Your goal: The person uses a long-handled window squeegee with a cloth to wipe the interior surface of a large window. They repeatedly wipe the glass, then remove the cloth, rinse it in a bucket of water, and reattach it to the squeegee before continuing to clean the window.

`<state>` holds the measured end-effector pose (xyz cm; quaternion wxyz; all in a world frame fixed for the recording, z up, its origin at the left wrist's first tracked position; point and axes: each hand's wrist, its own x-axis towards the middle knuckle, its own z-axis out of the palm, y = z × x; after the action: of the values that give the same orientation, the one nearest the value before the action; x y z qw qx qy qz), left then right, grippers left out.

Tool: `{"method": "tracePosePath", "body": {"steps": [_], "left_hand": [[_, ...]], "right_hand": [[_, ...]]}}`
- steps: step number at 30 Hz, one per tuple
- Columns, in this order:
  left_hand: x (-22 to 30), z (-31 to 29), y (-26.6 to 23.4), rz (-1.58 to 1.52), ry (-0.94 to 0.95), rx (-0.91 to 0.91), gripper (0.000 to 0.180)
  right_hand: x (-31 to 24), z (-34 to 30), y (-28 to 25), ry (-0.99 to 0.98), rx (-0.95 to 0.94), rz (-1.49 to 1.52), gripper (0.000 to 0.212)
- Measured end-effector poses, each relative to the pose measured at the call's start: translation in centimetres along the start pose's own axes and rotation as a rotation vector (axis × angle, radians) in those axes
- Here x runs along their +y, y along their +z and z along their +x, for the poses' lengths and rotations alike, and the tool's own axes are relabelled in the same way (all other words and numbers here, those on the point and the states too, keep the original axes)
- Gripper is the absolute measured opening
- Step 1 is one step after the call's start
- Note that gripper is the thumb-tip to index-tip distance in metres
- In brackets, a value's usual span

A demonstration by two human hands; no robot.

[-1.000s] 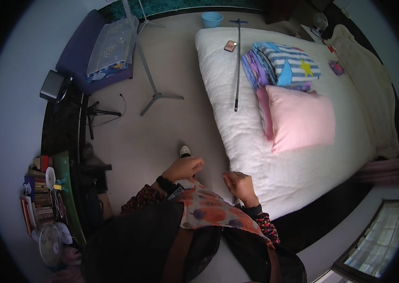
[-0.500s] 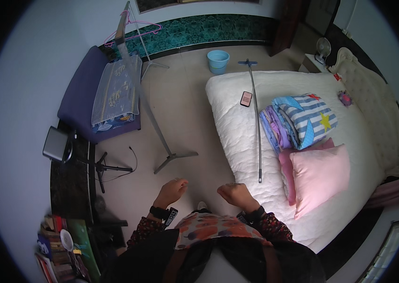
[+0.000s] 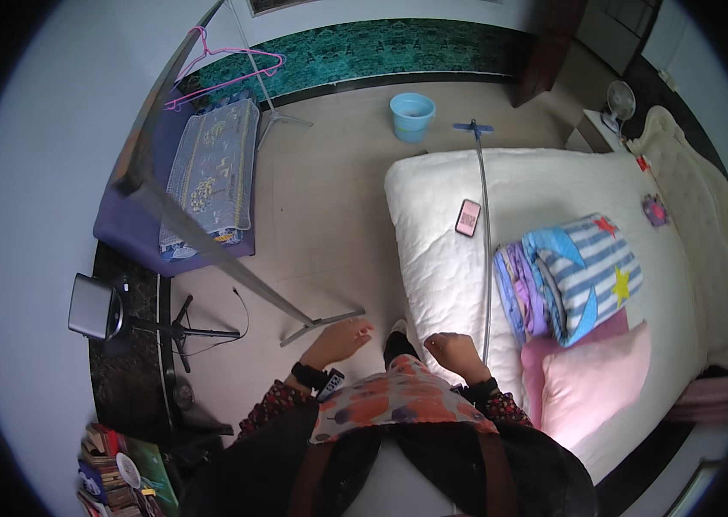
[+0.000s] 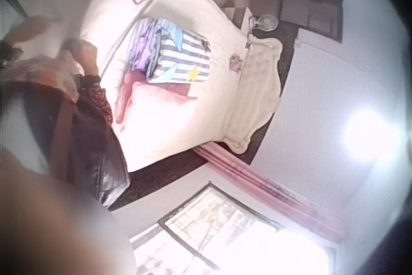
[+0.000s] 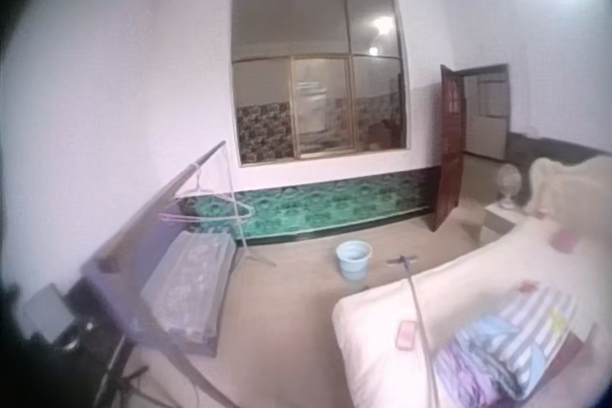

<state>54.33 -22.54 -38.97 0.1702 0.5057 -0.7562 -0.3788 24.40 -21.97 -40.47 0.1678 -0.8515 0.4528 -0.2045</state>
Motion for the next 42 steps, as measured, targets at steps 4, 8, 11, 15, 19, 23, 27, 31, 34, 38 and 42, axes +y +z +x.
{"method": "tracePosePath", "body": {"steps": [4, 8, 11, 15, 19, 23, 27, 31, 34, 38, 42], "left_hand": [[0.8, 8.2, -4.2, 0.092, 0.028, 0.037, 0.025], [1.5, 14.9, -7.8, 0.113, 0.036, 0.056, 0.024], [1.6, 18.6, -8.3, 0.076, 0.002, 0.019, 0.025], [1.0, 23.5, -9.5, 0.078, -0.007, -0.095, 0.025], [-0.2, 28.8, -11.3, 0.094, -0.020, -0.155, 0.024], [-2.8, 34.3, -14.1, 0.088, 0.075, -0.169, 0.024], [-6.4, 39.4, -18.5, 0.037, 0.081, -0.147, 0.024], [-11.0, 42.7, -25.1, 0.047, 0.055, -0.023, 0.022], [-14.8, 44.0, -29.9, 0.019, -0.006, 0.087, 0.022], [-18.5, 44.2, -33.7, 0.019, -0.126, 0.183, 0.021], [-20.6, 44.6, -35.6, -0.032, -0.196, 0.228, 0.021]], "right_hand": [[5.6, 7.5, -3.4, -0.033, -0.001, 0.000, 0.013], [9.2, 13.7, -5.9, 0.021, 0.042, 0.000, 0.013], [10.9, 16.6, -6.6, -0.020, 0.063, 0.031, 0.012], [11.9, 19.4, -6.1, -0.009, 0.078, 0.104, 0.009], [13.2, 21.4, -5.0, 0.071, 0.032, 0.150, 0.011], [16.2, 24.8, -4.1, 0.135, 0.011, 0.120, 0.011], [18.9, 31.4, -3.1, 0.180, 0.006, 0.057, 0.012], [20.5, 41.5, -1.1, 0.113, 0.023, 0.093, 0.012], [21.1, 50.1, 1.1, 0.012, -0.070, 0.119, 0.014], [21.0, 59.5, 3.0, -0.141, -0.193, 0.132, 0.015], [20.3, 66.6, 4.7, -0.202, -0.321, 0.139, 0.017]]}}
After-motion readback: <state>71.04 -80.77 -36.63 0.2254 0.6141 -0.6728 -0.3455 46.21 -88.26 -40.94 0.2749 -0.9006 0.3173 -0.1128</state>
